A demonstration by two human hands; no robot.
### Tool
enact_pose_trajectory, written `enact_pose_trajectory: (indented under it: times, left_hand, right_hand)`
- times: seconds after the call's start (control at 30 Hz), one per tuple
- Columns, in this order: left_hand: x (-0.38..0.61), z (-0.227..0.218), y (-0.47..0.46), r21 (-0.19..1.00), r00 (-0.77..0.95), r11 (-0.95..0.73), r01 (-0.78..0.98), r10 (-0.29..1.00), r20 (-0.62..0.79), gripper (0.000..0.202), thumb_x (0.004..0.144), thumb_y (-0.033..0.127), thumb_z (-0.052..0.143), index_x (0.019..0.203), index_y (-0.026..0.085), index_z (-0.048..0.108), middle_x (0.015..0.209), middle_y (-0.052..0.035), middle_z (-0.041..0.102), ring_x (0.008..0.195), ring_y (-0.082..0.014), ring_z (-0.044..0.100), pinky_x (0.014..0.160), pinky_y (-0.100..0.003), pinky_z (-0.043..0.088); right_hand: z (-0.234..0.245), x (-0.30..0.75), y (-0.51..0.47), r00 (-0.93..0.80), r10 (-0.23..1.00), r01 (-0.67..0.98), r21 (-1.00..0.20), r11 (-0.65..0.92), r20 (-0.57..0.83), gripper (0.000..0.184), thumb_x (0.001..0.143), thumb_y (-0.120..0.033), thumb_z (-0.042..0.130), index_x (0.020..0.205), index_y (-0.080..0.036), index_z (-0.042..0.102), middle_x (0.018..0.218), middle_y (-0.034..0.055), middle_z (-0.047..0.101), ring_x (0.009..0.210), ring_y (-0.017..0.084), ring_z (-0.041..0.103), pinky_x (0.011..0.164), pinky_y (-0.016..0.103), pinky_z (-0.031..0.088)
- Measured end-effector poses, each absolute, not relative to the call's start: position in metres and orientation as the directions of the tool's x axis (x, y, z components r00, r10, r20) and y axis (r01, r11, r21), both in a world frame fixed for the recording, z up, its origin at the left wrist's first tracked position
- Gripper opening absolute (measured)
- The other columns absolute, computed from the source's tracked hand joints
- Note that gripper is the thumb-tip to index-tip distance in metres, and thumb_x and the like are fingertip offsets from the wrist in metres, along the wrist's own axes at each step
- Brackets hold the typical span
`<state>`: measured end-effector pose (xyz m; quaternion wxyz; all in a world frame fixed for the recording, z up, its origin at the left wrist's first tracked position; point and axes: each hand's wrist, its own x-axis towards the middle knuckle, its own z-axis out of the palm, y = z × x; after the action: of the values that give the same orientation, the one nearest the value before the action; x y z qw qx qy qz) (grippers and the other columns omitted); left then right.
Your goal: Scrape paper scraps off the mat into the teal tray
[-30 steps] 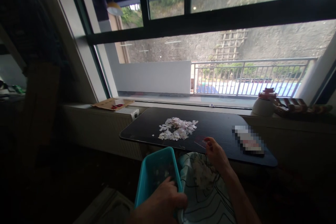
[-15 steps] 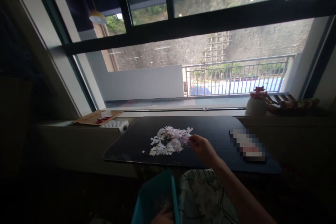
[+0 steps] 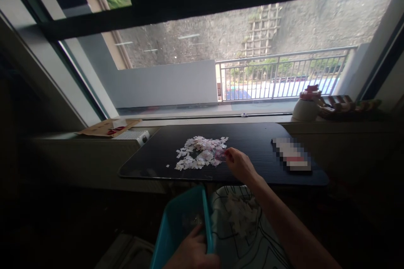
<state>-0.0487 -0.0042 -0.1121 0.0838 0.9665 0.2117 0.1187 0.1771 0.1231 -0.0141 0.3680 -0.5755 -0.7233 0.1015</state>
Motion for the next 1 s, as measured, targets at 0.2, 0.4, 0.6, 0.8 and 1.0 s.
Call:
enact_pose_trajectory:
  times: [0.2, 0.4, 0.6, 0.8, 1.0]
  left_hand:
    - [-0.045, -0.099, -0.015, 0.273, 0.831, -0.836, 0.475, 0.529, 0.172, 0.034, 0.089, 0.046, 0.061, 0.067, 0.02, 0.064, 0.058, 0.0016, 0.049, 0.068, -0.0171, 0.055, 0.102, -0.044, 0.034]
    - [-0.045, -0.096, -0.014, 0.274, 0.835, -0.828, 0.489, 0.535, 0.13, 0.035, 0.086, 0.048, 0.067, 0.065, 0.02, 0.063, 0.053, 0.0031, 0.041, 0.066, -0.0162, 0.052, 0.097, -0.04, 0.037]
    - [-0.042, -0.105, -0.01, 0.258, 0.846, -0.839, 0.479, 0.52, 0.118, 0.032, 0.085, 0.045, 0.068, 0.064, 0.02, 0.064, 0.049, 0.0038, 0.036, 0.059, -0.0154, 0.048, 0.094, -0.041, 0.037]
    - [-0.043, -0.103, -0.013, 0.25, 0.853, -0.854, 0.456, 0.499, 0.153, 0.032, 0.089, 0.043, 0.062, 0.067, 0.021, 0.063, 0.054, 0.0029, 0.041, 0.066, -0.0164, 0.052, 0.098, -0.042, 0.034]
    - [-0.043, -0.102, -0.014, 0.214, 0.847, -0.864, 0.457, 0.496, 0.191, 0.031, 0.086, 0.044, 0.066, 0.066, 0.021, 0.062, 0.05, 0.004, 0.035, 0.062, -0.0149, 0.048, 0.095, -0.039, 0.037]
  right_hand:
    - [-0.016, 0.181, 0.12, -0.012, 0.901, 0.77, -0.571, 0.285, 0.433, 0.023, 0.085, -0.027, 0.045, 0.095, -0.018, 0.064, 0.085, 0.0073, 0.069, 0.07, 0.018, 0.061, 0.064, 0.028, 0.043]
    - [-0.017, 0.178, 0.116, -0.113, 0.901, 0.728, -0.583, 0.362, 0.418, 0.021, 0.085, -0.027, 0.049, 0.095, -0.018, 0.065, 0.08, 0.0039, 0.07, 0.066, 0.016, 0.061, 0.062, 0.026, 0.045]
    - [-0.02, 0.181, 0.117, -0.057, 0.905, 0.743, -0.587, 0.32, 0.422, 0.022, 0.084, -0.027, 0.049, 0.095, -0.017, 0.066, 0.081, 0.0059, 0.07, 0.067, 0.018, 0.061, 0.062, 0.028, 0.044]
    - [-0.025, 0.186, 0.118, 0.003, 0.907, 0.759, -0.592, 0.272, 0.421, 0.022, 0.085, -0.027, 0.047, 0.095, -0.018, 0.064, 0.084, 0.0072, 0.07, 0.071, 0.019, 0.063, 0.065, 0.029, 0.045]
    - [-0.025, 0.185, 0.118, -0.003, 0.911, 0.757, -0.594, 0.272, 0.413, 0.019, 0.083, -0.026, 0.05, 0.094, -0.02, 0.064, 0.081, 0.0044, 0.071, 0.068, 0.018, 0.063, 0.065, 0.028, 0.046]
